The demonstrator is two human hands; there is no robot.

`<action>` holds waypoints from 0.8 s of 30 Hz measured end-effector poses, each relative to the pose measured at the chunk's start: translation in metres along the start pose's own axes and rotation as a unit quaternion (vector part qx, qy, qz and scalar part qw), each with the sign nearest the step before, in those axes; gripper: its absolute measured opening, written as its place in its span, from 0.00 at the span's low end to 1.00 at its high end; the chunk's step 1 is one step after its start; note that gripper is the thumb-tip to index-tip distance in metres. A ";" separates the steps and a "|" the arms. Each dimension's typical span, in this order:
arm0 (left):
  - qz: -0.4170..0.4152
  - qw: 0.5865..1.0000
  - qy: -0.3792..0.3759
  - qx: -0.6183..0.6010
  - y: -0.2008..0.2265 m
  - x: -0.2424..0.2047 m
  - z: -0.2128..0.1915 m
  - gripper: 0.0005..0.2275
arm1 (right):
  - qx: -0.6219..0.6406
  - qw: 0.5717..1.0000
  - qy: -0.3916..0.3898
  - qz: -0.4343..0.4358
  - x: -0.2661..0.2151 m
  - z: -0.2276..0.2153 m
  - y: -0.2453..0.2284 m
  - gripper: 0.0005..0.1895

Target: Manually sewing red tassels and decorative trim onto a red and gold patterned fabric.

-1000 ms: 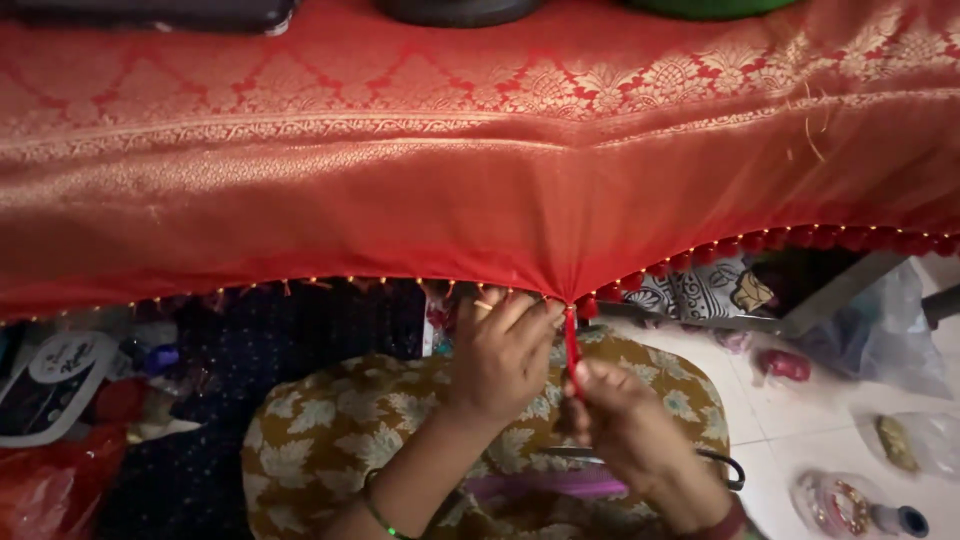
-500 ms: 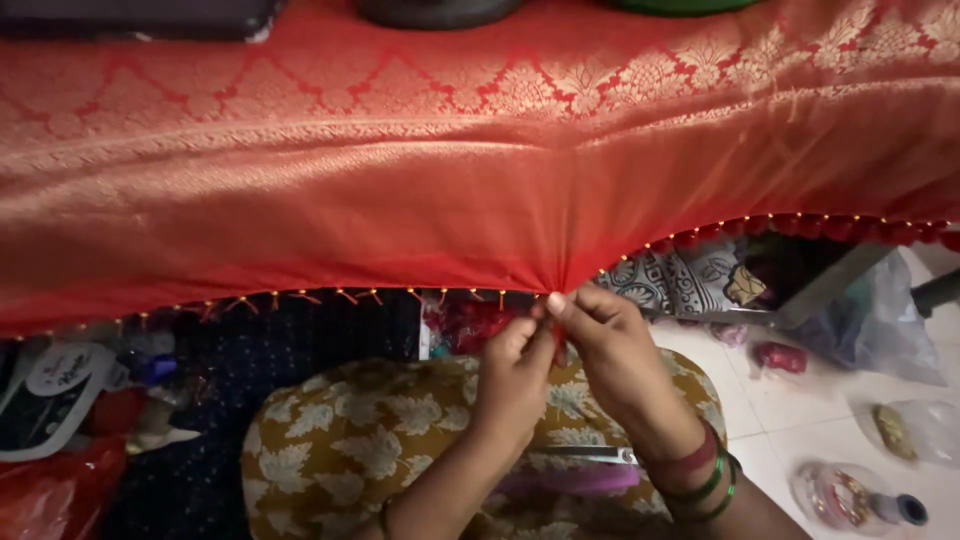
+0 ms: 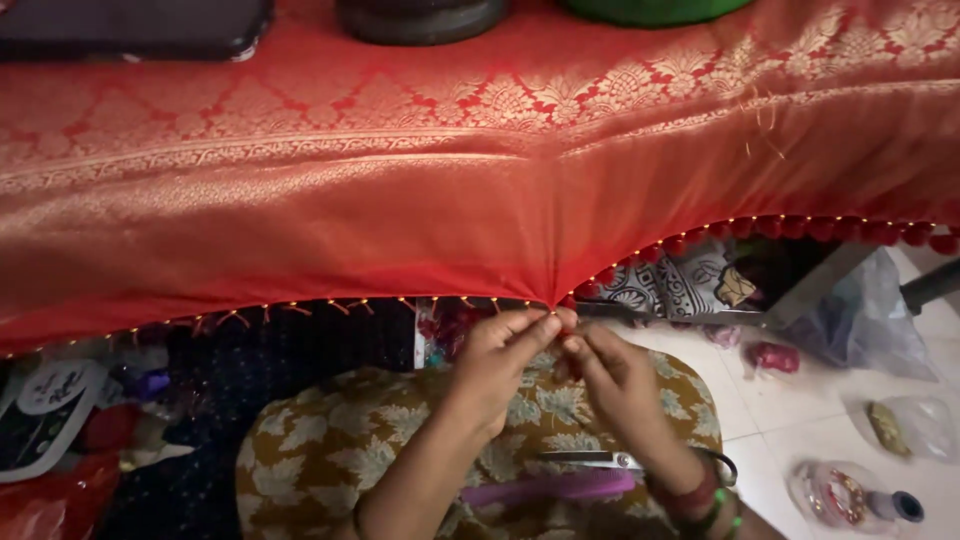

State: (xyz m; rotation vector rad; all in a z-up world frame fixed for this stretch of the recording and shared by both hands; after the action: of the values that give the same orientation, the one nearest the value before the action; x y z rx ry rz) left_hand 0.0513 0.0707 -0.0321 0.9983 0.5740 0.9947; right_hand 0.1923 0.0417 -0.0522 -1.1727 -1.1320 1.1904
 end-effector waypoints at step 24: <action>0.191 0.940 0.114 0.258 0.049 -0.006 -0.012 0.07 | -0.347 0.849 0.194 -0.347 -0.044 -0.003 -0.232 0.09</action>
State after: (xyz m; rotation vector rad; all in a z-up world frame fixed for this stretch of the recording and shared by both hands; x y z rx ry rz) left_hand 0.0181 0.0793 0.0061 1.5111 0.8825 1.3530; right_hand 0.2080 -0.0064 0.1787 -1.2682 -1.5252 -0.0493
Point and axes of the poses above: each hand's wrist, its own x-axis towards the middle knuckle, its own z-axis out of the palm, y = z × x, the point moved 9 cm from there along x, towards the middle knuckle, and after that the axes turned 6 degrees about z, right-handed, at the moved point
